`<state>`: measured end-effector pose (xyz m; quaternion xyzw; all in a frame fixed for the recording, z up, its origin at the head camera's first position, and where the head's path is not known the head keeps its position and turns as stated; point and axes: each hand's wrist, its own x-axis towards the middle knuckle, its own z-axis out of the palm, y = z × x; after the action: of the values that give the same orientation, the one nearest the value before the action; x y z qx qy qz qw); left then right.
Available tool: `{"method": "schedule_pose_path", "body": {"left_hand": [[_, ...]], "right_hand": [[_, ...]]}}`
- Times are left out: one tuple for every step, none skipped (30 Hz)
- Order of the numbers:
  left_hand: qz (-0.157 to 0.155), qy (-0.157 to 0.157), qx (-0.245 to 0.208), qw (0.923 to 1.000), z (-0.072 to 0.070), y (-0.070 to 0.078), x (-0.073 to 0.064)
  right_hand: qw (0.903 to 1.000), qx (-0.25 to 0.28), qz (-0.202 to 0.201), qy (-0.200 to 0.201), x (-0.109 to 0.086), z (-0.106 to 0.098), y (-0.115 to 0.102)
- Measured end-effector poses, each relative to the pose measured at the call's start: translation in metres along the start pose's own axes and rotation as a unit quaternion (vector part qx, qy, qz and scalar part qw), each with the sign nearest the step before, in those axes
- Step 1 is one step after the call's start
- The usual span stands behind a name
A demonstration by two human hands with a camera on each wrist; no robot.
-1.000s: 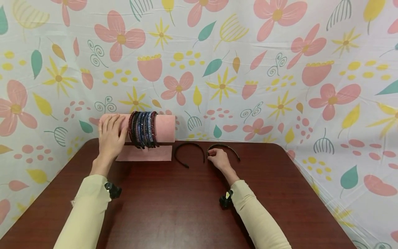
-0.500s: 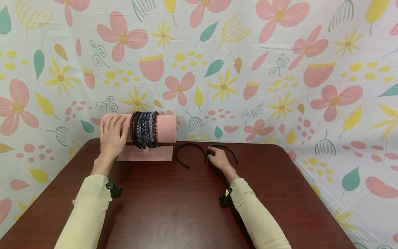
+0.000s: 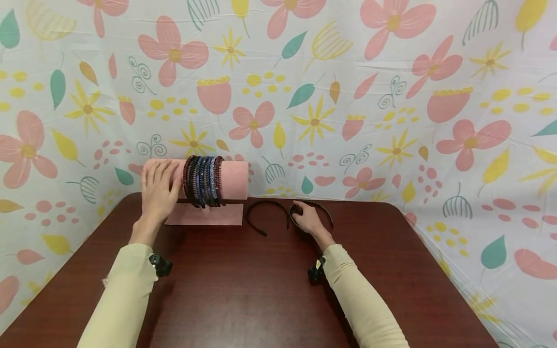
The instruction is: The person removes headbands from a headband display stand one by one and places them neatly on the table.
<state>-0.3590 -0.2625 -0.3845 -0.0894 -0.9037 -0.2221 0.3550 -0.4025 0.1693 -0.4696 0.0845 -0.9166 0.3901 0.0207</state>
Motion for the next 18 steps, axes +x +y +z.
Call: {"method": "schedule_pose_path", "body": {"left_hand": [[0.000, 0.000, 0.000, 1.0000, 0.000, 0.000, 0.000], [0.000, 0.001, 0.000, 1.0000, 0.000, 0.001, 0.000], [0.000, 0.002, 0.000, 1.0000, 0.000, 0.001, 0.000], [0.000, 0.003, 0.001, 1.0000, 0.000, 0.001, 0.000], [0.000, 0.003, 0.000, 1.0000, 0.000, 0.001, 0.000], [0.000, 0.003, 0.000, 1.0000, 0.000, 0.001, 0.000], [0.000, 0.004, 0.000, 1.0000, 0.000, 0.002, 0.000], [0.001, 0.004, -0.001, 1.0000, 0.000, 0.002, 0.000], [0.001, 0.004, -0.001, 1.0000, 0.000, 0.001, 0.000], [0.001, 0.005, -0.001, 1.0000, 0.000, 0.001, 0.000], [0.001, 0.005, -0.001, 1.0000, 0.000, 0.001, 0.000], [0.001, 0.006, -0.001, 1.0000, 0.000, 0.001, 0.000], [0.000, 0.006, -0.001, 1.0000, 0.000, 0.001, 0.000], [0.000, 0.006, 0.000, 1.0000, 0.000, 0.001, 0.000], [0.000, 0.006, -0.001, 1.0000, 0.000, 0.001, 0.000], [0.000, 0.006, 0.000, 1.0000, 0.000, 0.001, 0.000], [0.000, 0.005, 0.000, 1.0000, 0.000, 0.001, 0.000], [0.000, 0.005, -0.002, 1.0000, 0.000, 0.001, 0.000]], "right_hand": [[1.0000, -0.002, -0.004, 0.003, -0.001, 0.000, -0.001], [0.9999, -0.004, -0.011, 0.006, -0.001, -0.001, -0.002], [0.9998, -0.004, -0.017, 0.010, -0.002, -0.001, -0.004], [0.9997, 0.000, -0.021, 0.013, -0.002, -0.001, -0.006], [0.9995, 0.007, -0.026, 0.016, -0.003, -0.001, -0.008], [0.9993, 0.015, -0.029, 0.019, -0.003, 0.000, -0.010], [0.9991, 0.021, -0.031, 0.021, -0.004, 0.000, -0.012], [0.9987, 0.027, -0.035, 0.026, -0.004, 0.000, -0.015], [0.9983, 0.032, -0.037, 0.031, -0.005, 0.001, -0.017], [0.9979, 0.037, -0.041, 0.035, -0.005, 0.001, -0.020], [0.9974, 0.039, -0.046, 0.040, -0.006, 0.002, -0.023], [0.9971, 0.038, -0.048, 0.044, -0.006, 0.003, -0.025], [0.9967, 0.037, -0.053, 0.048, -0.006, 0.003, -0.029], [0.9963, 0.035, -0.058, 0.052, -0.007, 0.004, -0.032], [0.9959, 0.034, -0.063, 0.055, -0.007, 0.004, -0.035], [0.9954, 0.036, -0.068, 0.057, -0.007, 0.004, -0.038], [0.9950, 0.034, -0.072, 0.060, -0.008, 0.004, -0.042], [0.9944, 0.035, -0.079, 0.061, -0.008, 0.004, -0.045]]}}
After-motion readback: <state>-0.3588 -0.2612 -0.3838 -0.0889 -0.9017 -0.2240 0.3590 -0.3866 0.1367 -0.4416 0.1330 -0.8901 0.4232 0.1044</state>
